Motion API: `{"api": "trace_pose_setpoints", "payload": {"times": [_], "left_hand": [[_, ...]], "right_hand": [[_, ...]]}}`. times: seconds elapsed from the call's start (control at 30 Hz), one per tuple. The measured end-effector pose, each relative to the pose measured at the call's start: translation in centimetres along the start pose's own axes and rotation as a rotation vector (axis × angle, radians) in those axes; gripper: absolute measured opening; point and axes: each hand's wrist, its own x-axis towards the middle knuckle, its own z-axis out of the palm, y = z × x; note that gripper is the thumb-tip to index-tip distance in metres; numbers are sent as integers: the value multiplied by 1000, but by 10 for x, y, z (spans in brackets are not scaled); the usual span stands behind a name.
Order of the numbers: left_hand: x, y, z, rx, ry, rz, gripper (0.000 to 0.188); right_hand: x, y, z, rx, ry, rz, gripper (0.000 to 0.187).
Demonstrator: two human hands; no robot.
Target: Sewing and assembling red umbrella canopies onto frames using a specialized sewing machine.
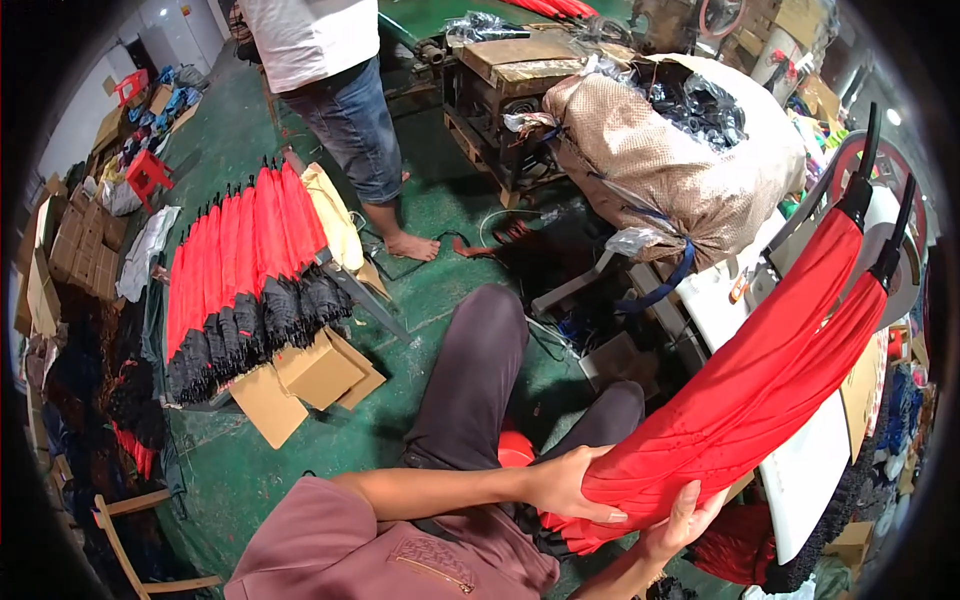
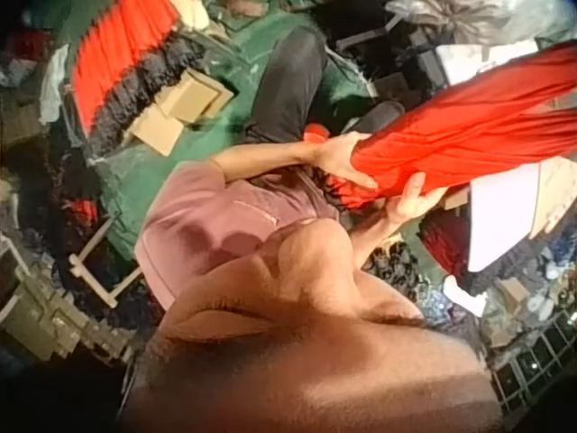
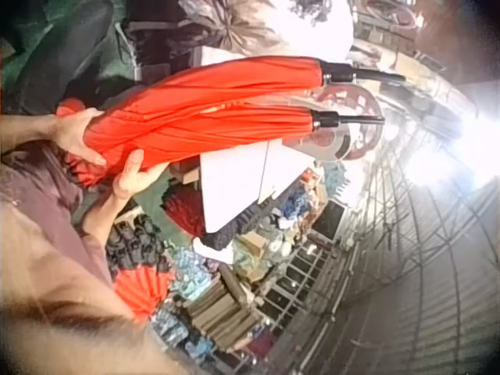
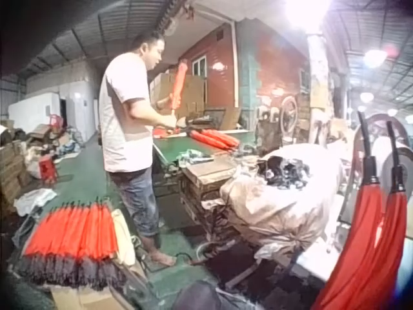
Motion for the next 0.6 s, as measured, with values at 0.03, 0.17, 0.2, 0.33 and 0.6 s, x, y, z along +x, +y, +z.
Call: {"api": "trace_pose_setpoints", "payload": {"times": [0.03, 0.17, 0.2, 0.33, 0.6], "left_hand": [[1, 0, -1, -45, -27, -4, 78], [2, 9, -4, -41, -109, -70, 74], [1, 6, -3, -45, -109, -73, 74], [3, -9, 0, -132, -148, -103, 67], [8, -13, -1, -29, -350, 42, 49]], "right_hand": [[-3, 6, -9, -47, -57, 21, 78], [-8, 6, -16, -117, -175, 106, 88], [-8, 4, -15, -89, -181, 144, 93], [-5, -13, 1, 117, -258, 281, 101], [-2, -34, 1, 214, -396, 438, 105]]}}
